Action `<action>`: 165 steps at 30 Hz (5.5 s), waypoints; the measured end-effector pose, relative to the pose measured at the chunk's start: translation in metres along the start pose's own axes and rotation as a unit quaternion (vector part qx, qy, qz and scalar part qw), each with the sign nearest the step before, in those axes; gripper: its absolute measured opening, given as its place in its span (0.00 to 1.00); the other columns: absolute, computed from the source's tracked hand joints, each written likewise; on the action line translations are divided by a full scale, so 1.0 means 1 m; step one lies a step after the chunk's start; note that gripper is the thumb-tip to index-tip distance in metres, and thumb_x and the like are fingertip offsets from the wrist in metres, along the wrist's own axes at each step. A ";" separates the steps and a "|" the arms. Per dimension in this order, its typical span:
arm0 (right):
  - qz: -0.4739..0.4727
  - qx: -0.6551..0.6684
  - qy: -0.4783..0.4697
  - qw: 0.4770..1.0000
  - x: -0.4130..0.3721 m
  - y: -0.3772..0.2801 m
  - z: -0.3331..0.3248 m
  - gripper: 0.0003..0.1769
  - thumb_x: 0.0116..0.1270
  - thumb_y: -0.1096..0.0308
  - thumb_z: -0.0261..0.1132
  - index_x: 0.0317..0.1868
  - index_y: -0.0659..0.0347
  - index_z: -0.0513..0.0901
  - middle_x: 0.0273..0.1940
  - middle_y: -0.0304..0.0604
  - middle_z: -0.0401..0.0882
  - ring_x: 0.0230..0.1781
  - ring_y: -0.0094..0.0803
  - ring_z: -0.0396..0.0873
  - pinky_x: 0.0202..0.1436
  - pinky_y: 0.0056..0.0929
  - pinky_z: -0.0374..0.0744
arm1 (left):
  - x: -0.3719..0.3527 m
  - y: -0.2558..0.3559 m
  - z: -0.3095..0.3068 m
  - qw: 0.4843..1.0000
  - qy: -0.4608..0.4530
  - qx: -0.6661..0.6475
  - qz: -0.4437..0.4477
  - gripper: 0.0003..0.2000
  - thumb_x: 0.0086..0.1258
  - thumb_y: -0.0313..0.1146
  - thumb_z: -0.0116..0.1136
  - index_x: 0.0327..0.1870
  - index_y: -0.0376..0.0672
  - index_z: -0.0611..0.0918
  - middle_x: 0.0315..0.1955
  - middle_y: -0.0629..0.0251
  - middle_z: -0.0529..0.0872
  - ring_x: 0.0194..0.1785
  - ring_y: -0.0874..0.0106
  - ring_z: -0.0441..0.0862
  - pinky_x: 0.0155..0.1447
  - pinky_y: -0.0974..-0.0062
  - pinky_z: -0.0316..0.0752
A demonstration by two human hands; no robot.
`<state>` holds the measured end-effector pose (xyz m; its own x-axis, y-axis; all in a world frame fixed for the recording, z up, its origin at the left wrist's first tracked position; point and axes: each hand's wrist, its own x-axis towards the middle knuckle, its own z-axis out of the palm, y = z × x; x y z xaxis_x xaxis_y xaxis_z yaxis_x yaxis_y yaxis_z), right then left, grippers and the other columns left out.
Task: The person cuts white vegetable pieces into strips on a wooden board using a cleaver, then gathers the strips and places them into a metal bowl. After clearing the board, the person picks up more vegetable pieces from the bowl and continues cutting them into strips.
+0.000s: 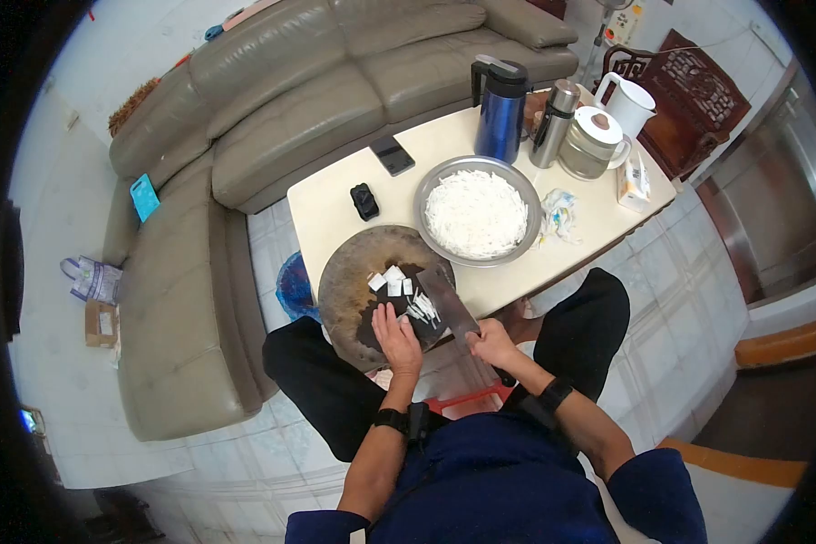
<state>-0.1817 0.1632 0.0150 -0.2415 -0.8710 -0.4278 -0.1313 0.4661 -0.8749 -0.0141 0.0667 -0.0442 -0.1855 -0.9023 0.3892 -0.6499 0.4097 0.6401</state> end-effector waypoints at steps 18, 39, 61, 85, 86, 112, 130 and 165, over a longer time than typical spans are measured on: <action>0.017 0.123 -0.089 0.988 -0.017 -0.039 0.026 0.14 0.68 0.67 0.54 0.25 0.63 0.74 0.17 0.36 0.71 0.13 0.20 0.67 0.15 0.23 0.69 | 0.015 -0.001 -0.022 0.557 -0.135 -0.707 -0.415 0.12 0.68 0.31 0.55 0.50 0.38 0.75 0.41 0.63 0.81 0.45 0.69 0.80 0.51 0.70 0.75; 0.115 0.111 -0.080 0.984 0.002 0.006 -0.008 0.08 0.65 0.70 0.56 0.34 0.68 0.76 0.17 0.42 0.72 0.08 0.22 0.63 0.11 0.26 0.67 | 0.012 -0.003 -0.022 0.980 -0.133 -0.058 -0.134 0.34 0.41 0.32 0.75 0.54 0.34 0.75 0.43 0.55 0.75 0.41 0.63 0.76 0.49 0.70 0.72; 0.064 0.142 -0.118 0.981 -0.006 0.008 0.023 0.11 0.65 0.67 0.58 0.27 0.63 0.77 0.18 0.38 0.73 0.10 0.19 0.64 0.13 0.23 0.66 | 0.033 0.008 -0.023 0.967 -0.158 -0.119 -0.161 0.25 0.43 0.28 0.71 0.48 0.38 0.81 0.36 0.58 0.78 0.34 0.66 0.79 0.41 0.71 0.75; 0.041 0.266 0.061 0.961 0.016 -0.032 -0.121 0.07 0.64 0.73 0.56 0.29 0.68 0.75 0.18 0.40 0.73 0.10 0.20 0.65 0.12 0.23 0.68 | 0.137 0.130 0.093 0.938 -0.188 -0.292 0.010 0.11 0.60 0.21 0.55 0.45 0.35 0.81 0.39 0.56 0.84 0.41 0.66 0.82 0.49 0.74 0.75; 0.042 0.269 0.062 0.960 0.016 -0.031 -0.124 0.07 0.64 0.73 0.56 0.29 0.68 0.75 0.18 0.40 0.73 0.10 0.20 0.65 0.12 0.23 0.68 | 0.133 0.138 0.090 0.937 -0.190 -0.292 0.011 0.11 0.60 0.21 0.55 0.45 0.35 0.81 0.39 0.56 0.84 0.41 0.66 0.82 0.49 0.74 0.75; 0.017 0.370 -0.003 0.929 0.016 -0.021 -0.134 0.07 0.62 0.70 0.59 0.30 0.65 0.75 0.20 0.37 0.72 0.11 0.17 0.64 0.14 0.21 0.68 | 0.185 0.104 0.061 0.939 -0.243 -0.063 0.234 0.15 0.54 0.23 0.61 0.46 0.41 0.82 0.29 0.59 0.85 0.30 0.67 0.80 0.40 0.73 0.75; 0.001 0.377 -0.021 0.926 0.018 -0.020 -0.127 0.08 0.60 0.70 0.60 0.32 0.67 0.75 0.21 0.39 0.73 0.11 0.17 0.64 0.13 0.20 0.68 | 0.076 -0.003 -0.029 0.946 -0.230 0.205 -0.098 0.10 0.55 0.36 0.63 0.34 0.39 0.83 0.32 0.49 0.84 0.37 0.53 0.82 0.44 0.60 0.75; -0.002 0.353 -0.044 0.934 0.022 -0.013 -0.127 0.07 0.59 0.71 0.59 0.29 0.68 0.75 0.22 0.41 0.73 0.12 0.19 0.64 0.14 0.22 0.69 | 0.062 0.011 -0.050 0.899 -0.417 0.132 -0.018 0.05 0.58 0.32 0.60 0.33 0.43 0.81 0.31 0.53 0.82 0.38 0.54 0.80 0.43 0.60 0.74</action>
<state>-0.3072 0.1572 0.0460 -0.1588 -0.8961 -0.4145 0.5432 0.2713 -0.7946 0.0041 0.0219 0.0202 -0.5776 -0.7465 -0.3304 -0.7983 0.4321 0.4194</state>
